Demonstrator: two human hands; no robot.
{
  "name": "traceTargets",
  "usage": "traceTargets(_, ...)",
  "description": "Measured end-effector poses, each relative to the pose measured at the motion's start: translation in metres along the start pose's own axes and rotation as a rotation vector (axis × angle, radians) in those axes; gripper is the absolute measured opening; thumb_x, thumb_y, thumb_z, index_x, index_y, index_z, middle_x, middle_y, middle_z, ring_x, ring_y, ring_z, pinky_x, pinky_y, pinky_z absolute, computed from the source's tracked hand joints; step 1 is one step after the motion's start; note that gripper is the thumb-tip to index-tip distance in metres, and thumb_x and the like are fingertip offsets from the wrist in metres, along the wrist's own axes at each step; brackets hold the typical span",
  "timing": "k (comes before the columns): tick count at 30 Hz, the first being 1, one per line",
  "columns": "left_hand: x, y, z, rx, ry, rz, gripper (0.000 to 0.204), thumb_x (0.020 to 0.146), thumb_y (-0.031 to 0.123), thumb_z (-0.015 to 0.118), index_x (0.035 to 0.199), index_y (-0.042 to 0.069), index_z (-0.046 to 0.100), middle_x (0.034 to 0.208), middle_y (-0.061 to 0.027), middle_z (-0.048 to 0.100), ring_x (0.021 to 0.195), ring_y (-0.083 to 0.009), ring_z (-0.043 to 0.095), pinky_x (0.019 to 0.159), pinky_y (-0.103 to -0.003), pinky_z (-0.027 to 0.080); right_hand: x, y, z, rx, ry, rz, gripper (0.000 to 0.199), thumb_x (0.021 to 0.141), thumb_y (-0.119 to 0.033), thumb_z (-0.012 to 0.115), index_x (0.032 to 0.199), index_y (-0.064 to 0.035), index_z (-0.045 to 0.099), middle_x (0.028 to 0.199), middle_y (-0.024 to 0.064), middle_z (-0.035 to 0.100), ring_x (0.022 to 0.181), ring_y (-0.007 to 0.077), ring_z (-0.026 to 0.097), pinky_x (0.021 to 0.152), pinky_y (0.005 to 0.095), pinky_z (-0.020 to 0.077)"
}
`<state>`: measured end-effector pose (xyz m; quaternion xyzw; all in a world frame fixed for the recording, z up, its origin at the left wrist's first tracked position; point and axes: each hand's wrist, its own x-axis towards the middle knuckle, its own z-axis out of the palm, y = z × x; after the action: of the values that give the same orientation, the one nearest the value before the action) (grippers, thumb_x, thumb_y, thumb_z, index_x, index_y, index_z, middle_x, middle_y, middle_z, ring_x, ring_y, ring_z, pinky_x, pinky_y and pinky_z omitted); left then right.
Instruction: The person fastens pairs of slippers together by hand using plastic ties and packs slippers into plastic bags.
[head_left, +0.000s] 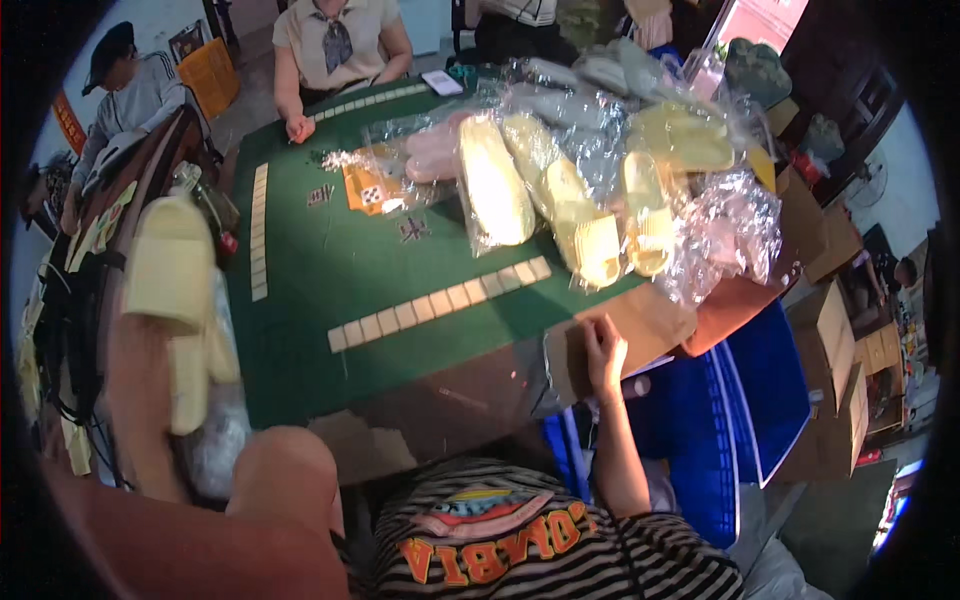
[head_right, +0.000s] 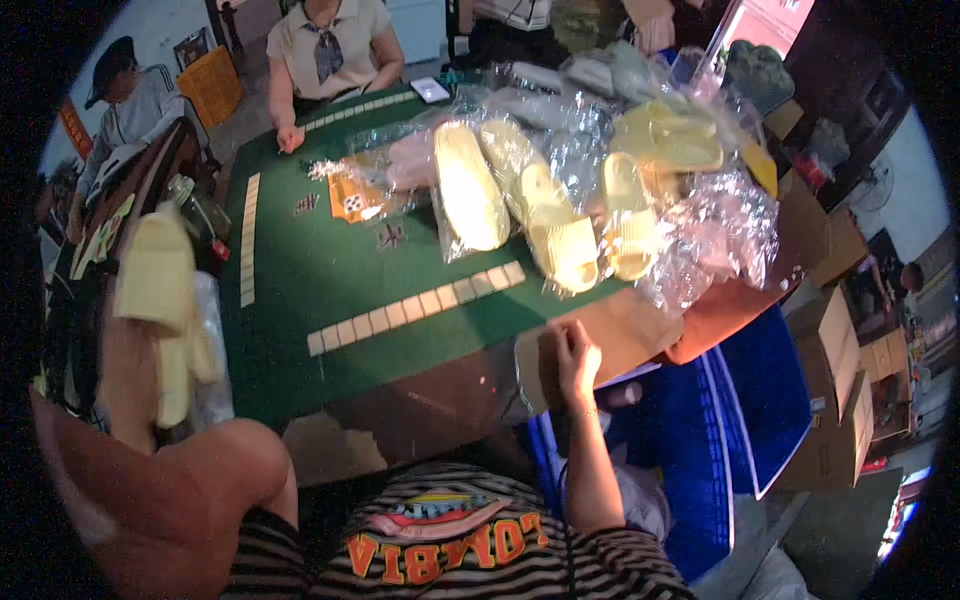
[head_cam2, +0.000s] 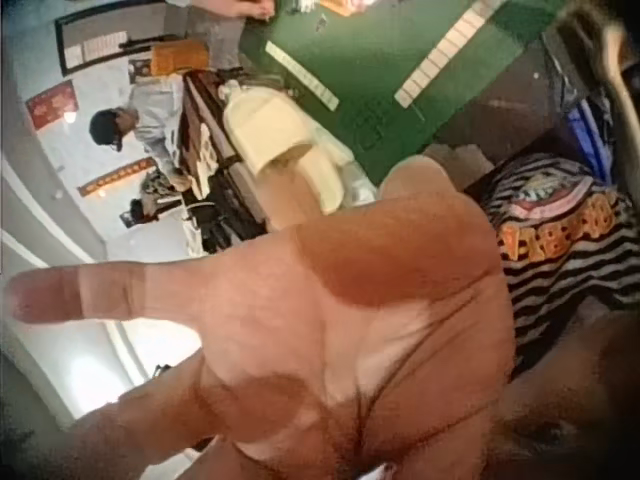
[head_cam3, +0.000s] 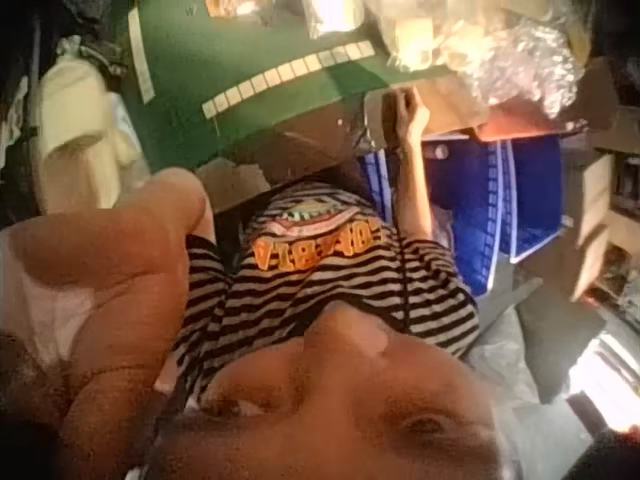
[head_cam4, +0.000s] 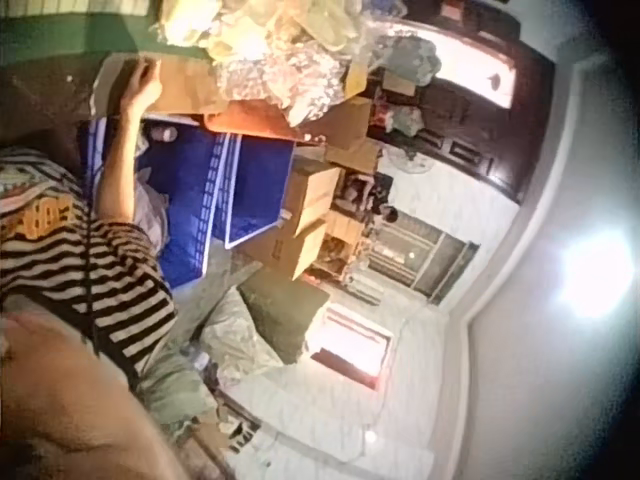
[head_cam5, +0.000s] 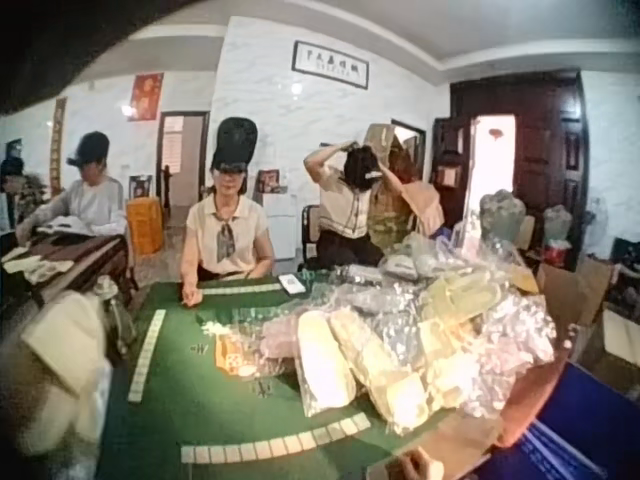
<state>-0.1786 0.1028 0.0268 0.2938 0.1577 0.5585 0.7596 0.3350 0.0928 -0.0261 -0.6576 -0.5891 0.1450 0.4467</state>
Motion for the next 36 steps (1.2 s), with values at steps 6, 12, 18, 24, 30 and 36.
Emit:
traceTargets(6,0.013,-0.006,0.026,-0.031,-0.095,0.063,0.051,0.093,0.037,0.050,0.133,0.006,0.042,0.134,-0.0122,0.047,0.120,-0.0252,0.046,0.102,-0.041,0.034,0.004,-0.002,0.004,0.012,-0.014,0.097,0.013,0.088,-0.013,0.061,0.090,-0.0007,0.062,0.073,0.0081,0.064,0.067,0.0094,0.057,0.064,0.0267,0.0471)
traceTargets(12,0.000,-0.022,0.048,-0.027,-0.202,0.124,0.051,0.093,0.038,0.050,0.132,0.006,0.043,0.134,-0.0123,0.047,0.120,-0.0256,0.046,0.102,-0.041,0.035,0.001,0.001,0.005,0.020,0.003,0.070,0.014,0.089,-0.015,0.061,0.090,-0.0014,0.062,0.070,0.0076,0.062,0.062,0.0095,0.054,0.059,0.0262,0.0446)
traceTargets(18,-0.017,-0.027,0.083,0.002,-0.302,0.190,0.051,0.093,0.038,0.051,0.132,0.007,0.044,0.134,-0.0125,0.048,0.121,-0.0261,0.046,0.101,-0.042,0.035,-0.001,-0.011,0.005,0.060,0.017,0.022,0.013,0.089,-0.014,0.061,0.089,-0.0013,0.062,0.069,0.0057,0.061,0.064,0.0072,0.053,0.058,0.0249,0.0436)
traceTargets(24,-0.039,-0.032,0.093,-0.037,-0.374,0.220,0.051,0.093,0.039,0.051,0.131,0.007,0.045,0.133,-0.0126,0.048,0.121,-0.0266,0.046,0.101,-0.042,0.036,0.002,-0.008,0.006,0.007,0.008,0.001,0.013,0.089,-0.013,0.060,0.089,-0.0002,0.062,0.069,0.0066,0.059,0.065,0.0068,0.053,0.060,0.0245,0.0435)
traceTargets(30,-0.002,-0.051,0.125,-0.029,-0.441,0.320,0.050,0.092,0.039,0.051,0.131,0.007,0.046,0.133,-0.0128,0.048,0.121,-0.0270,0.046,0.101,-0.043,0.036,0.003,0.001,0.004,0.025,-0.020,0.065,0.014,0.088,-0.017,0.061,0.089,-0.0039,0.064,0.074,0.0108,0.065,0.066,0.0181,0.063,0.063,0.0300,0.0481)
traceTargets(36,-0.007,-0.058,0.145,-0.028,-0.561,0.374,0.050,0.092,0.039,0.052,0.130,0.007,0.047,0.133,-0.0129,0.049,0.121,-0.0275,0.047,0.100,-0.043,0.037,-0.002,0.003,0.006,0.002,0.004,0.009,0.013,0.088,-0.016,0.060,0.089,-0.0041,0.063,0.073,0.0108,0.064,0.066,0.0169,0.062,0.063,0.0305,0.0480)
